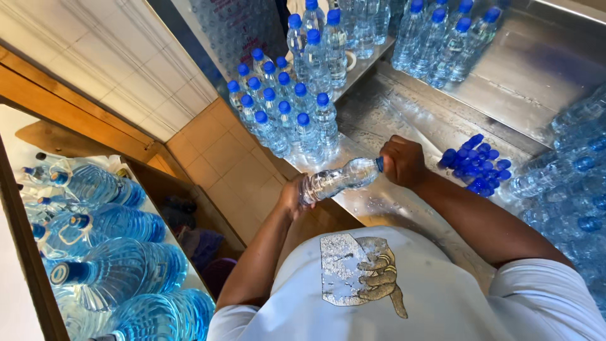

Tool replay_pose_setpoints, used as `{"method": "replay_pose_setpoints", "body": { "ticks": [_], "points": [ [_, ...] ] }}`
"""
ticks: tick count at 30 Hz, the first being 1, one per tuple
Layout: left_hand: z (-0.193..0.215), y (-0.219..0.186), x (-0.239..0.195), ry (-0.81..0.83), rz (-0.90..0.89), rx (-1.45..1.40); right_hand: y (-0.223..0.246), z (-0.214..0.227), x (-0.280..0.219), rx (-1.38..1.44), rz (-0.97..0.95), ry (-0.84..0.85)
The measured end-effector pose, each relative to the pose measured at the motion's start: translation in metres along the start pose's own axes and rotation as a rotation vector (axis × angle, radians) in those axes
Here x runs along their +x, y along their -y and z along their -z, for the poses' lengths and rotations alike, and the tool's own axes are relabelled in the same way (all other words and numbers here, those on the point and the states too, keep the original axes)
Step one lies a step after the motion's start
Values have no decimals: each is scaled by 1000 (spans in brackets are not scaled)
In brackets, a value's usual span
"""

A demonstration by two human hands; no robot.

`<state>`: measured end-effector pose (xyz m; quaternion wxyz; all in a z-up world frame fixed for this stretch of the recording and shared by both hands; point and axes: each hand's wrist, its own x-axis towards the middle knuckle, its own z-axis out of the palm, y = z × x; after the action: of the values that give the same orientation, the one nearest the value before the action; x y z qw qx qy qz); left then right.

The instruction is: The person picks up empty plastic bottles, places them under a water dispenser to fill them, and then arranges the filled bottles into stacks on a metal surface.

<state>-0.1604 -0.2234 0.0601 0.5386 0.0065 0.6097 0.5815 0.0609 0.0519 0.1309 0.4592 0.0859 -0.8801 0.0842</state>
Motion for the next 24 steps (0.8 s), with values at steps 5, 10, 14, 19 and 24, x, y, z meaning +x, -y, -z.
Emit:
{"method": "replay_pose_setpoints", "body": {
  "ticks": [5, 10, 14, 19, 24],
  "points": [
    [42, 14, -4, -444, -1380, 775, -15, -89, -42, 487, -1499, 596],
    [62, -1, -8, -303, -1573, 728, 28, -64, 76, 110, -514, 429],
    [89, 46, 98, -700, -1516, 960, 101, -111, 174, 58, -344, 314],
    [74, 35, 101, -677, -1105, 685, 94, -157, 130, 23, -375, 338],
    [81, 56, 153, -1141, -1048, 1035, 113, -163, -35, 331, -621, 548]
  ]
}}
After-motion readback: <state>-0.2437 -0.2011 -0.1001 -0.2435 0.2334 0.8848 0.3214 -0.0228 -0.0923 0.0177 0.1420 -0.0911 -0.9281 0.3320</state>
